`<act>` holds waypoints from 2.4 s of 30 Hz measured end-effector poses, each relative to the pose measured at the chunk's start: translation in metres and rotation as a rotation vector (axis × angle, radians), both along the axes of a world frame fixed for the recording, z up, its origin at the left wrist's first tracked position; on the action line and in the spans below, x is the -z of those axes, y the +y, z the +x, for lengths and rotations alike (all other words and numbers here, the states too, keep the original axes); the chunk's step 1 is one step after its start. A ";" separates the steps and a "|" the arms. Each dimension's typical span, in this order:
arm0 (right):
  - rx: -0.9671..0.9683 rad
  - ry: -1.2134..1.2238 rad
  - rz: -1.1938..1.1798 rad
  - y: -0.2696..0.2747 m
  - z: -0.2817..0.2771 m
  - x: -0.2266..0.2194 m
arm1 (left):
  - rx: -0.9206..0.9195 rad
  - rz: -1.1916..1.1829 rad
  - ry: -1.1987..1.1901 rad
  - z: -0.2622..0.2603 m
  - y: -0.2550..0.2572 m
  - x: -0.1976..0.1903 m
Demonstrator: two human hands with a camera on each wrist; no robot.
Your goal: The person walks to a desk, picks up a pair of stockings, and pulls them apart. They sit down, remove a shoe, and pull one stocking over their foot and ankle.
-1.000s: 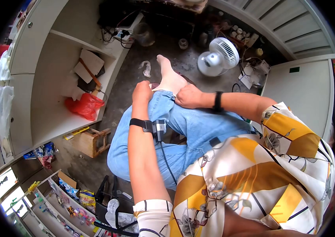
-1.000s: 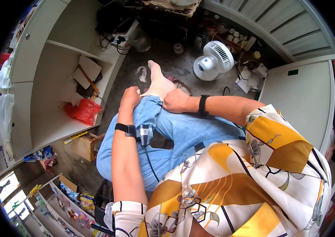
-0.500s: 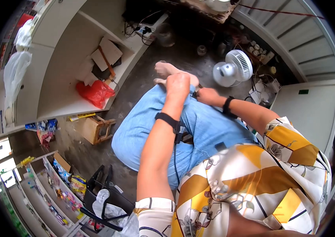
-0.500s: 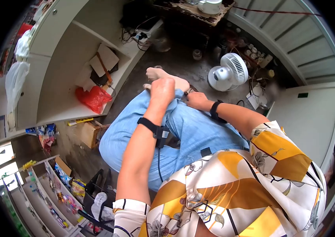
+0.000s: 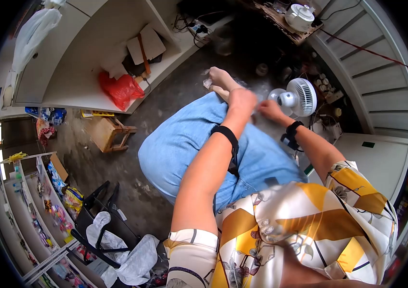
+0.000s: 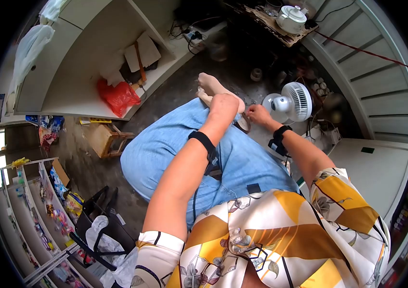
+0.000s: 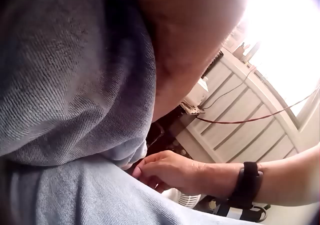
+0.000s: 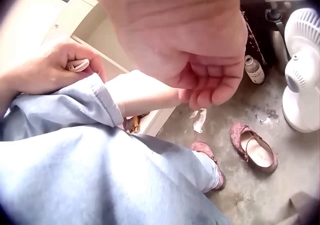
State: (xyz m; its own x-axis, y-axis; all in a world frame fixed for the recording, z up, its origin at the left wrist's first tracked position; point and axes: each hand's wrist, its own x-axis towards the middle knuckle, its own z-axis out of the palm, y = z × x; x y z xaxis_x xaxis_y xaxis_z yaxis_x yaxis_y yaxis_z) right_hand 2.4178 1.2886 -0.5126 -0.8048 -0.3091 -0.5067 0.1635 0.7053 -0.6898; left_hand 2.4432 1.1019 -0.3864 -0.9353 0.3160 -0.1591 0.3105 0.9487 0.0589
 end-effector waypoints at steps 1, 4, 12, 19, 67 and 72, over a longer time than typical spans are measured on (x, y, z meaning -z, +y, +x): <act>0.006 -0.006 -0.039 0.003 0.003 0.002 | -0.061 0.049 -0.001 -0.002 -0.005 -0.008; 0.092 -0.036 -0.277 0.002 0.015 -0.033 | -0.228 0.397 0.127 -0.008 -0.019 -0.027; 0.235 0.009 -0.598 0.009 -0.002 -0.134 | -0.425 1.543 -0.170 -0.009 -0.052 -0.157; 0.387 0.045 -0.553 0.043 0.036 -0.129 | -0.438 1.704 -0.046 0.080 -0.090 -0.235; 0.675 0.007 -0.389 0.126 0.157 -0.108 | -0.728 1.527 -0.221 0.219 -0.036 -0.144; 0.593 -0.028 -0.397 0.113 0.149 -0.100 | -0.834 1.543 -0.231 0.218 -0.041 -0.135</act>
